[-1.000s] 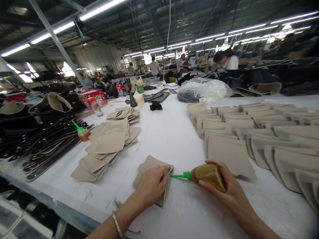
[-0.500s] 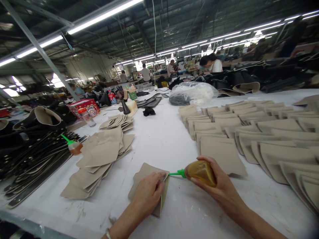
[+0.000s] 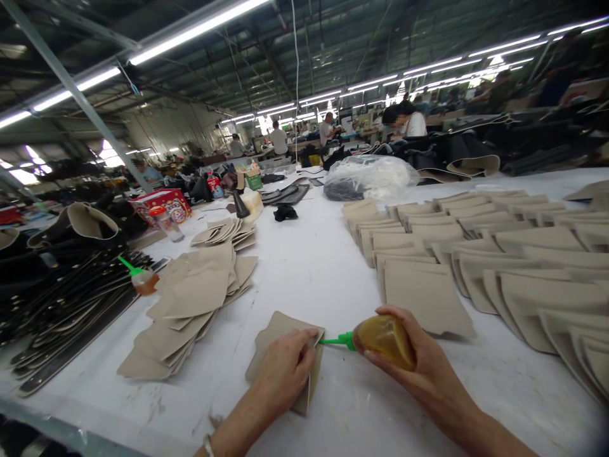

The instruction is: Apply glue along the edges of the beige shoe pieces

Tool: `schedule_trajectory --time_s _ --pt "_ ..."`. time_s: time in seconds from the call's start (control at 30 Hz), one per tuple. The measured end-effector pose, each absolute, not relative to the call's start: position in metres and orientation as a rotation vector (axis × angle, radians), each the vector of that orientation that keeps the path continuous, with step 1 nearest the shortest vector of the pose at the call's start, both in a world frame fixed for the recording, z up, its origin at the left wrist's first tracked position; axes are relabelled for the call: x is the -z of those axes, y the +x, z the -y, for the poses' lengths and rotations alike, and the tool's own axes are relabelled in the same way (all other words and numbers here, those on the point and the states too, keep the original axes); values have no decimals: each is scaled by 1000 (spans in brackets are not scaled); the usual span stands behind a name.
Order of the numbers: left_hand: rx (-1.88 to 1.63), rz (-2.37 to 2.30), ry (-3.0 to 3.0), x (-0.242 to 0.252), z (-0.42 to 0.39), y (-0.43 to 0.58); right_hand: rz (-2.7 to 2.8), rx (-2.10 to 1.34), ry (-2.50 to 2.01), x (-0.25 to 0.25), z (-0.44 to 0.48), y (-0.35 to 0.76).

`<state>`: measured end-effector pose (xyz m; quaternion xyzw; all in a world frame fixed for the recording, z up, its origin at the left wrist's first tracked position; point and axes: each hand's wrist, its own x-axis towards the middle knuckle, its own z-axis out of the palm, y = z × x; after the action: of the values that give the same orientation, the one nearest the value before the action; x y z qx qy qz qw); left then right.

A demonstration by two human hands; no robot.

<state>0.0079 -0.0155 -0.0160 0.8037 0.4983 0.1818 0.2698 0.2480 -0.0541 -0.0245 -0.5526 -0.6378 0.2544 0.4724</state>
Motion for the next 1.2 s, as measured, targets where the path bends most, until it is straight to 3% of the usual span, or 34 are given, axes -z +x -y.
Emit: schedule_trajectory --time_s 0.57,1.2 --pt "-456 -1405 2179 14 17 10 1473 -930 -1423 22 73 243" --pt "-494 -1390 2171 15 17 9 1414 -910 -1463 27 76 247"
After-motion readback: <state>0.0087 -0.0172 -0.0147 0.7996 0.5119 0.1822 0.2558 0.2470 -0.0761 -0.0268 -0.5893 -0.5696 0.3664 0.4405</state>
